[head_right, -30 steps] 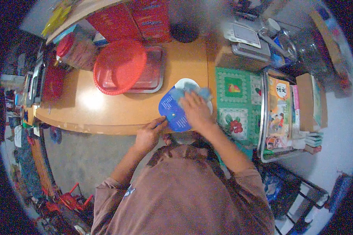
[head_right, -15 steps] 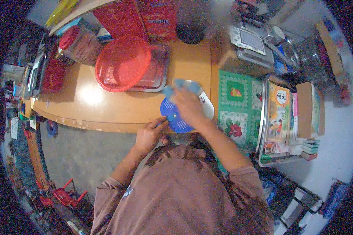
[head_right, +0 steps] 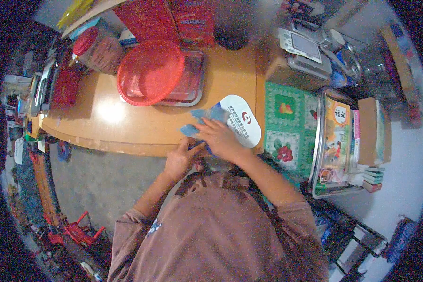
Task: The person wipes down a metal press machine and a blue plastic handheld fan with a cloth.
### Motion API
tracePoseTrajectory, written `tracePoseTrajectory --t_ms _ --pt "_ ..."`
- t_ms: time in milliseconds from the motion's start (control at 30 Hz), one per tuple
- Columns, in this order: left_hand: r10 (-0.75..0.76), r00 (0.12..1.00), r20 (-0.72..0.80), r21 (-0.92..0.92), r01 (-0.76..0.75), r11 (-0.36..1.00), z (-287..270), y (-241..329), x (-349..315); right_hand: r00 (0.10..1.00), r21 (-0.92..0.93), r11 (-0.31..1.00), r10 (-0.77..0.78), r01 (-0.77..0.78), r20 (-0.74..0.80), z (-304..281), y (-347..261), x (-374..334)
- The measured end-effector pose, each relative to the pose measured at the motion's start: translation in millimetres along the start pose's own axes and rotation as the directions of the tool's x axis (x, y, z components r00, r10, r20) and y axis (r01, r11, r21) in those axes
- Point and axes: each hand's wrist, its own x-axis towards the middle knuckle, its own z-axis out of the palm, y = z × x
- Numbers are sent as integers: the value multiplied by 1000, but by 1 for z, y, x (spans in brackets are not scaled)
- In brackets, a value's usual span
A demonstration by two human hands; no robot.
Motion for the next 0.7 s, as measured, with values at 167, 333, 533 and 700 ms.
tracePoseTrajectory --t_ms 167,333,533,700 --pt "47 997 -60 -38 -49 998 -2 2 4 967 -56 983 161 -175 -195 -28 59 -10" --pt "91 984 -155 -85 -105 991 11 -10 3 980 69 993 111 -101 -165 0 18 -13" --pt "45 986 -160 -77 -58 995 6 -5 4 986 129 989 87 -68 -142 -2 1 -29" --pt "42 981 -190 -84 -58 995 6 -4 3 927 -26 960 261 -278 -269 -31 52 -59"
